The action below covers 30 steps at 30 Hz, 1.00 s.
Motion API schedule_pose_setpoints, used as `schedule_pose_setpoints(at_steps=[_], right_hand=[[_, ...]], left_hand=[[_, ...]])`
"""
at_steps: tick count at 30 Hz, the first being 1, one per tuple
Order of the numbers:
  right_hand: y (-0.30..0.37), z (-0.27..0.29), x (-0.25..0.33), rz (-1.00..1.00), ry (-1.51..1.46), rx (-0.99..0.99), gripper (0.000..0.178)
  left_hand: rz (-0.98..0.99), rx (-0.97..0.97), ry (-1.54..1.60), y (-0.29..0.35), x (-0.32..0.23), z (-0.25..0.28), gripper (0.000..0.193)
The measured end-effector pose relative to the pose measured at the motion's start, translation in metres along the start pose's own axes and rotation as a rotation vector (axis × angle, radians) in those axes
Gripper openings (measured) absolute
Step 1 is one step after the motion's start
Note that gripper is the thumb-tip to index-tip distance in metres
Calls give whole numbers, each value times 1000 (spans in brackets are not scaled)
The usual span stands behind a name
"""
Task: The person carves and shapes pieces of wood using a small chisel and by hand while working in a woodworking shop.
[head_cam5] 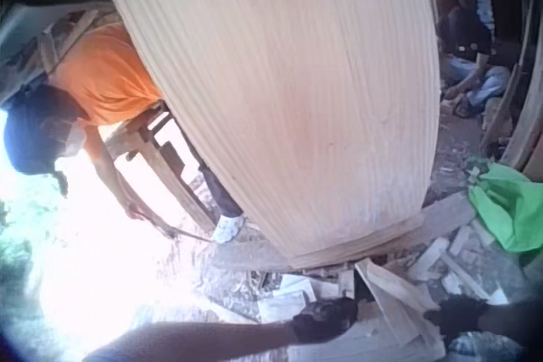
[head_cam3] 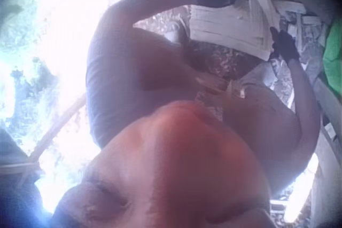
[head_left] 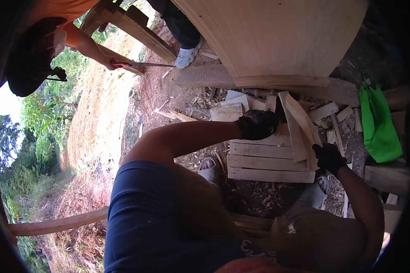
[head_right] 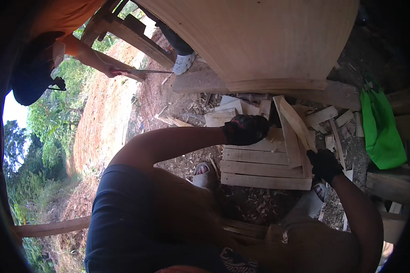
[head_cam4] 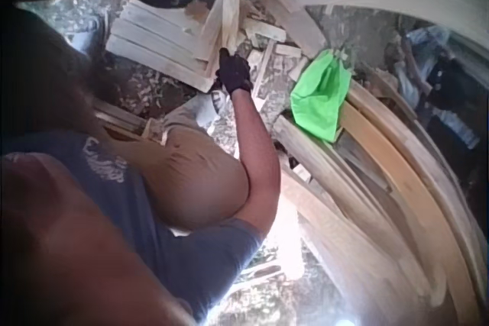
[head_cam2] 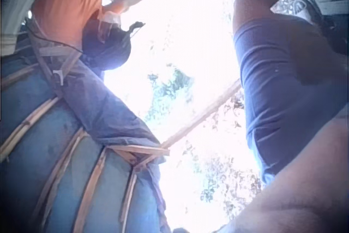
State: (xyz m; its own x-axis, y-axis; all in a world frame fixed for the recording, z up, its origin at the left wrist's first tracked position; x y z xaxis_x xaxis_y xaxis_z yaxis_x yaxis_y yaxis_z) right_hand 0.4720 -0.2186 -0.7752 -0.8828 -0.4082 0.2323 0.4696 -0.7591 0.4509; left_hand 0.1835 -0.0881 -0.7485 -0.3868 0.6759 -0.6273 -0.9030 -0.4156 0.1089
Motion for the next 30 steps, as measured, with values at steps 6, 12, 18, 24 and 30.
schedule_pose_setpoints(at_steps=[6, 12, 18, 24, 30], right_hand=[[6, -14, -4, -97, -80, 179, 50], [-1, -27, -5, -122, -90, 246, 72], [-2, -28, -13, -322, -534, 335, 77], [-1, -31, -11, -236, -339, 337, 79], [1, -27, -16, -414, -606, 386, 69]], left_hand=[[-13, 41, -74, 9, -17, -10, 31], [108, 146, -90, 6, -10, -14, 34], [101, 99, -47, 2, -8, -7, 31], [184, 142, 95, 2, -1, -20, 33], [187, 86, 61, -4, -12, -5, 30]])
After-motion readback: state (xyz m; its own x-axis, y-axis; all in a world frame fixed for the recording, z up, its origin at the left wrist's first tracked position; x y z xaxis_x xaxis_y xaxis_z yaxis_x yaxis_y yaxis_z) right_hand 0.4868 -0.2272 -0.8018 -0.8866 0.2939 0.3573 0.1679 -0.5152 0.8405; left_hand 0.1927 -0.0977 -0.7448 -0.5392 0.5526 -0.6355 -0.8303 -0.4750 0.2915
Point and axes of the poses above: each hand's wrist, its own y-axis away from the middle knuckle, its own z-axis out of the back of the hand, x = y × z, the point moved 7 cm from there along -y, towards the middle knuckle, and after that the axes turned 8 degrees about x, right-handed, at the moved point
